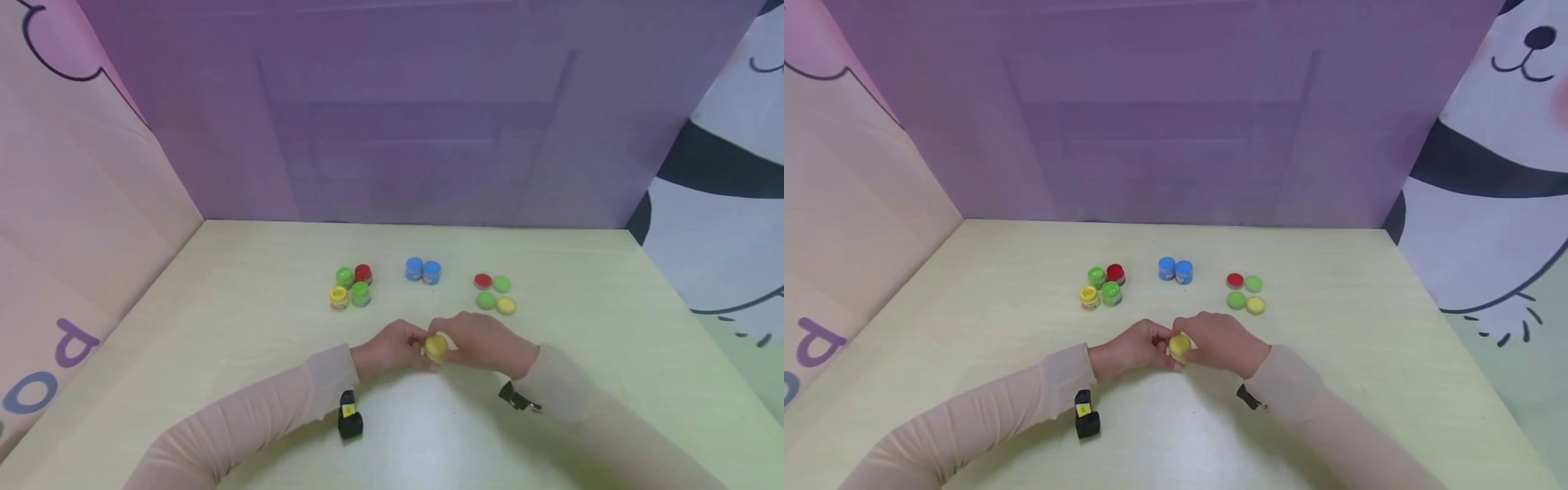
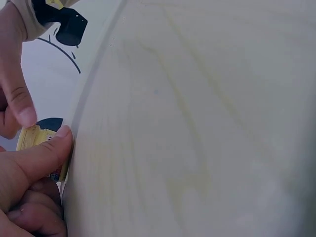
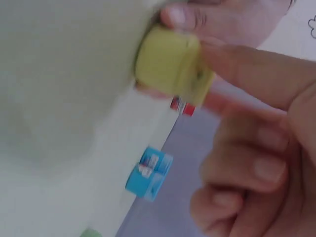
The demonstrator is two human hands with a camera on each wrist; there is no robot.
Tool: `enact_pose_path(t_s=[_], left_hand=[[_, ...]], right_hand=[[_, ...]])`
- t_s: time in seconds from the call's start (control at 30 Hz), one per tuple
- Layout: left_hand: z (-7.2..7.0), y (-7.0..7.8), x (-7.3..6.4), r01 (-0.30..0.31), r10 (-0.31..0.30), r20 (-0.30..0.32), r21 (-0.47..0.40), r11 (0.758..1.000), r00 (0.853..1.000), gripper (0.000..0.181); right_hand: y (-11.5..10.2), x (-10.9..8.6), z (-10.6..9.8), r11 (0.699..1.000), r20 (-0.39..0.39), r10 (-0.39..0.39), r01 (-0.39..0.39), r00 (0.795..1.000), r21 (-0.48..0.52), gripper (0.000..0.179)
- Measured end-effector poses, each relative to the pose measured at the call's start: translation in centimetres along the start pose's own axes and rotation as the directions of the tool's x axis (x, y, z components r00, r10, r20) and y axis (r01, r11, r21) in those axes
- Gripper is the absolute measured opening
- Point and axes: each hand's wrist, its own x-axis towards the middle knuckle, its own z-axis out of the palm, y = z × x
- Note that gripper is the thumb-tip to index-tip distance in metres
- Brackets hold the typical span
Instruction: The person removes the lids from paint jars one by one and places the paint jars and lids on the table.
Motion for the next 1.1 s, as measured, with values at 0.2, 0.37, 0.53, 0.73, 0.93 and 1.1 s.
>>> enact_pose_path(t_s=[0.2, 0.37, 0.53, 0.73, 0.93, 1.1], left_hand=[[0.1, -0.1, 0.1, 0.012, -0.012, -0.014, -0.013, 1.000, 1.000, 0.033], [0.1, -0.2, 0.2, 0.017, -0.017, -0.023, -0.013, 1.000, 1.000, 0.030], [0.1, -0.3, 0.3, -0.002, 0.002, -0.018, -0.030, 1.000, 1.000, 0.027], [0.1, -0.4, 0.4, -0.008, 0.008, -0.009, -0.021, 1.000, 1.000, 0.027], [0.0, -0.2, 0.3, 0.003, -0.003, -0.005, -0.001, 1.000, 1.000, 0.029], [0.0, -0.2, 0.2, 0.006, -0.006, -0.005, -0.021, 1.000, 1.000, 0.031]], right_hand=[[-1.2, 0.1, 0.8, 0.972, -0.048, 0.232, -0.231, 0.972, 0.034, 0.028], [-1.9, 0.2, 1.3, 0.950, -0.091, 0.314, -0.313, 0.945, 0.028, 0.041], [-1.9, 0.4, 1.6, 0.953, -0.128, 0.300, -0.302, 0.945, 0.007, 0.044], [-1.9, 0.4, 1.5, 0.954, -0.093, 0.300, -0.300, 0.949, 0.009, 0.038], [-1.6, 0.3, 1.0, 0.969, -0.034, 0.249, -0.249, 0.968, 0.002, 0.030], [-1.4, 0.2, 0.3, 0.985, 0.002, 0.173, -0.173, 0.985, -0.007, 0.022]])
